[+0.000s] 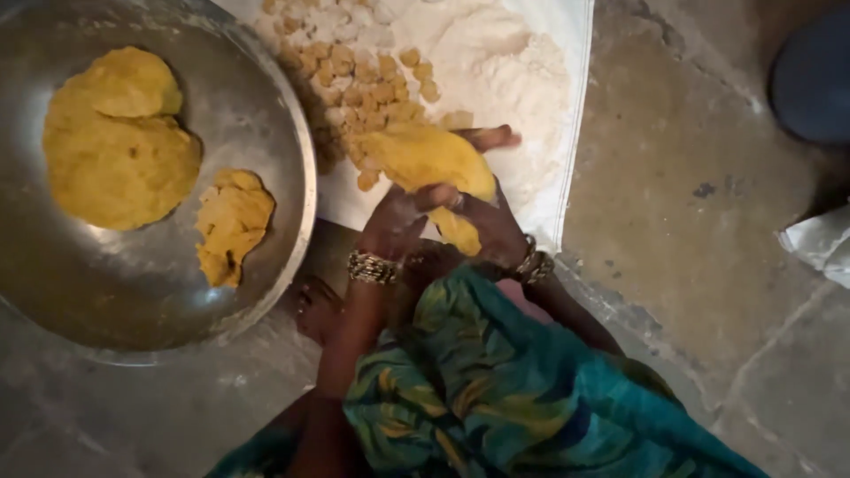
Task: The person shapes yellow dough by hand, pulling portions from a large mass in a metal bowl, rolling them into small pieces, and placing the pieces onto a white sheet on the floor.
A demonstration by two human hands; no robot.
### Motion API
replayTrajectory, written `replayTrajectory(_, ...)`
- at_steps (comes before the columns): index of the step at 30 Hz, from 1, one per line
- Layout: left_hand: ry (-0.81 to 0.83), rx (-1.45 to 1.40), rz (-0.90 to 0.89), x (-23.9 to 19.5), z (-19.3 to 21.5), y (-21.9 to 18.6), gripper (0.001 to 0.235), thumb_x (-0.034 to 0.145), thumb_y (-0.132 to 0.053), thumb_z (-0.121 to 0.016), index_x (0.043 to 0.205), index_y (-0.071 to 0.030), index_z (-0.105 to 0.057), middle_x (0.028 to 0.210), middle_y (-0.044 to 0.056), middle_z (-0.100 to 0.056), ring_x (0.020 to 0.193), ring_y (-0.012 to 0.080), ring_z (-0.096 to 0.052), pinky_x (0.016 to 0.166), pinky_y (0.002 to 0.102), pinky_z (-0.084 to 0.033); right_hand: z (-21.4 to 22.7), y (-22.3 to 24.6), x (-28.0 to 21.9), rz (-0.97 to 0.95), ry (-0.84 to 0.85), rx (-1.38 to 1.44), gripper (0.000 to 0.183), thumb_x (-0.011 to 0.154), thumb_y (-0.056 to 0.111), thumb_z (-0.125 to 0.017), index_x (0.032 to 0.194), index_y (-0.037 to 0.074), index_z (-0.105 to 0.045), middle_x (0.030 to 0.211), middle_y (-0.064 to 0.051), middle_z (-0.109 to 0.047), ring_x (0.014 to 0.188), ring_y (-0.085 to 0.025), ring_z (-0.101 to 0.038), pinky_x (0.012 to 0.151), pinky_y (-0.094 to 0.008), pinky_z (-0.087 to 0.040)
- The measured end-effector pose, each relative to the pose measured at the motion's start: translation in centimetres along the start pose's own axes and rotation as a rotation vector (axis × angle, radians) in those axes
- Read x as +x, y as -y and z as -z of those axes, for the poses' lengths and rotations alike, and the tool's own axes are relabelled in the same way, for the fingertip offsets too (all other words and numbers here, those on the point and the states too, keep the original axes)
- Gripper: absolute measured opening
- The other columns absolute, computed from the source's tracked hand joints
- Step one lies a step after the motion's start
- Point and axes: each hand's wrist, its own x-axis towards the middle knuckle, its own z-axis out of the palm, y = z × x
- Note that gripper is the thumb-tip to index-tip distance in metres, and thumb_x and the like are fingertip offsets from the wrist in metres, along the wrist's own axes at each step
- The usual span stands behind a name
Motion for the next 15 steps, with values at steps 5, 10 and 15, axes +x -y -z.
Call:
replayTrajectory(5,-0.501,-0.308,0.065,0.6,-0.7,2.5,0.024,0.112,-0.017,-0.071,0.109,0.005,-0.060,0.090,0.011,-0.062,0.087,0.0193,-0.064,0.072,0.031,-0.051,2.6,-2.1,0.5,-0.236,0.022,-0.479,0.064,0.099,0.012,-0.071,0.153,-0.004,-0.041,0.143,-0.014,-0.051,0.131,-0.020,-0.052,0.111,-0.036,-0.046)
replayTrajectory(10,-0.630,0.018,-0.106,1.9,-0.3,3.0,0.026,0.111,-0.024,-0.066,0.113,0.001,-0.058,0.099,0.010,-0.061,0.091,0.0182,-0.058,0.077,0.031,-0.049,1.3,0.3,1.2,0.005,0.147,-0.386,0.096,0.093,0.040,-0.077,0.163,0.005,-0.021,0.161,-0.009,-0.039,0.146,-0.017,-0.043,0.119,-0.033,-0.039)
replayTrajectory(15,-0.736,0.030,0.585,3.6,-1.7,2.0,0.065,0.099,-0.038,-0.072,0.144,0.007,-0.056,0.119,0.041,-0.065,0.100,0.0558,-0.061,0.078,0.060,-0.051,-0.7,3.3,-0.8,0.020,0.019,-0.150,0.078,0.095,0.049,-0.072,0.152,0.010,-0.036,0.136,-0.005,-0.053,0.111,-0.018,-0.061,0.082,-0.030,-0.055)
